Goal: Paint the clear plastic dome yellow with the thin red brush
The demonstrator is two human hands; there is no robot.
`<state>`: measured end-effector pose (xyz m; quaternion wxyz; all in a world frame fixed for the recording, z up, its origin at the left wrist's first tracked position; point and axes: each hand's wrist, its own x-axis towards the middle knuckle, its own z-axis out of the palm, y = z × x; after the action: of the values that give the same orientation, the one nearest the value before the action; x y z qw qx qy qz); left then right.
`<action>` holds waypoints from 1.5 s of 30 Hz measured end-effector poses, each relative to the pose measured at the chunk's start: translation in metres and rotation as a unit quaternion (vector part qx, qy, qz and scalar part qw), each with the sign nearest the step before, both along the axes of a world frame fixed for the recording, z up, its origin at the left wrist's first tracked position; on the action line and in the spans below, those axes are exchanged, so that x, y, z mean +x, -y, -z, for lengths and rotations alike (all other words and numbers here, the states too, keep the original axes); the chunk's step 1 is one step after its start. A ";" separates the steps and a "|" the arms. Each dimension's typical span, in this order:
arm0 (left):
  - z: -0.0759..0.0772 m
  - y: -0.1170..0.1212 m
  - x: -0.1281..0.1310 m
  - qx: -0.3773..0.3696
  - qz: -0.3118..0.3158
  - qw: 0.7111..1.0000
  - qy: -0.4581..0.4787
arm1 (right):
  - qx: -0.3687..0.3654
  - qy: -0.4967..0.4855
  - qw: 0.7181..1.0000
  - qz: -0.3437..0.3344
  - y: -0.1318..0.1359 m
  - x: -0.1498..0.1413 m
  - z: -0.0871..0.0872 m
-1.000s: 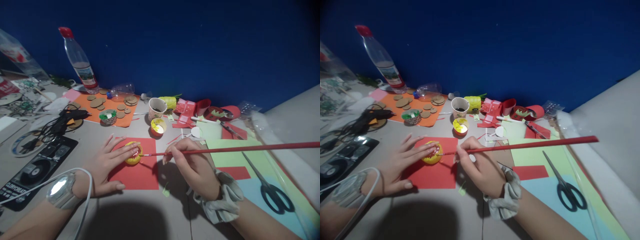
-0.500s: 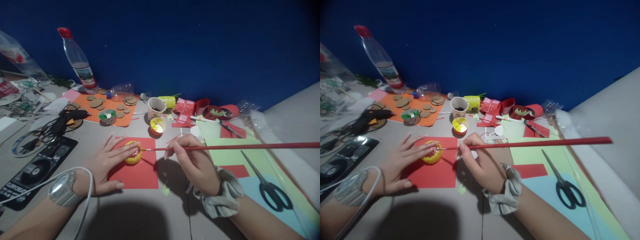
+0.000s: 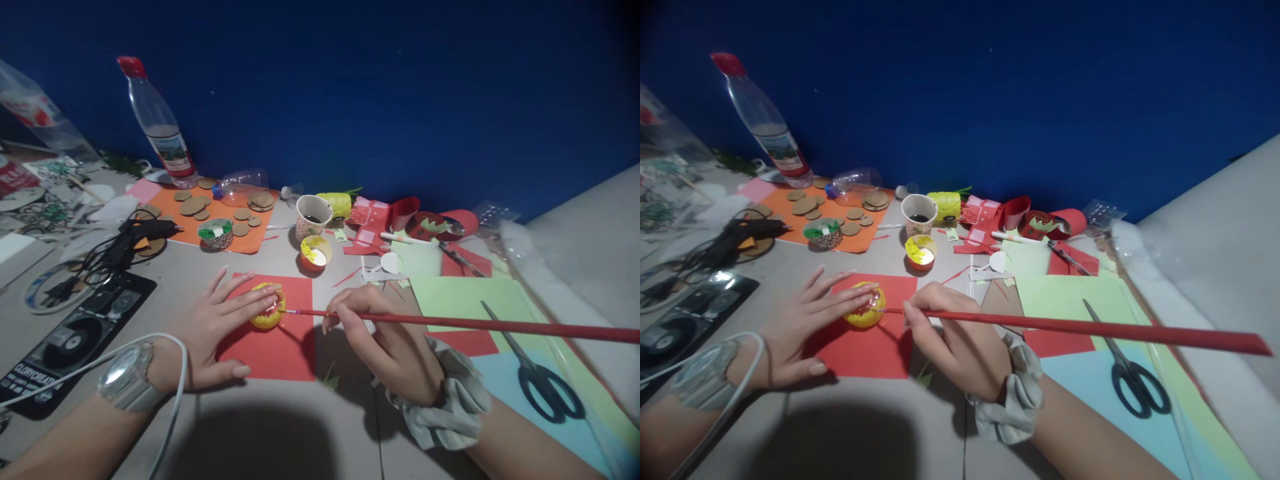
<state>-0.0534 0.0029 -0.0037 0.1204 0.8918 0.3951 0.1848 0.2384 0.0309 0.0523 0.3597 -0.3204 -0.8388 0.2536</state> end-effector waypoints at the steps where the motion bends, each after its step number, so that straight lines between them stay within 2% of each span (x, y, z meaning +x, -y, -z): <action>1: 0.000 0.000 0.000 -0.001 0.000 1.000 0.000 | -0.001 0.001 1.000 0.007 -0.001 0.000 0.001; 8: -0.001 0.000 0.001 0.000 -0.001 1.000 0.009 | -0.032 -0.035 0.999 0.027 -0.009 0.001 0.009; 16: 0.003 0.000 -0.001 0.026 -0.003 1.000 -0.005 | -0.010 0.018 1.000 -0.006 0.000 -0.001 0.001; 23: 0.003 0.001 -0.001 0.053 -0.010 0.998 -0.020 | -0.038 0.023 0.999 -0.009 0.003 -0.004 0.000; 30: 0.003 0.003 -0.001 0.039 -0.027 0.999 -0.024 | -0.064 -0.003 0.998 -0.008 0.005 -0.006 0.002; 39: 0.003 0.001 0.000 0.047 -0.007 0.999 -0.008 | -0.133 -0.092 0.986 0.045 -0.008 -0.001 0.007; 45: 0.001 0.002 -0.001 0.014 -0.017 1.000 -0.019 | -0.119 -0.053 0.988 0.086 -0.016 -0.001 0.012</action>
<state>-0.0539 0.0004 -0.0049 0.0974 0.8899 0.4099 0.1750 0.2370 0.0468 0.0400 0.3837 -0.4175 -0.7518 0.3367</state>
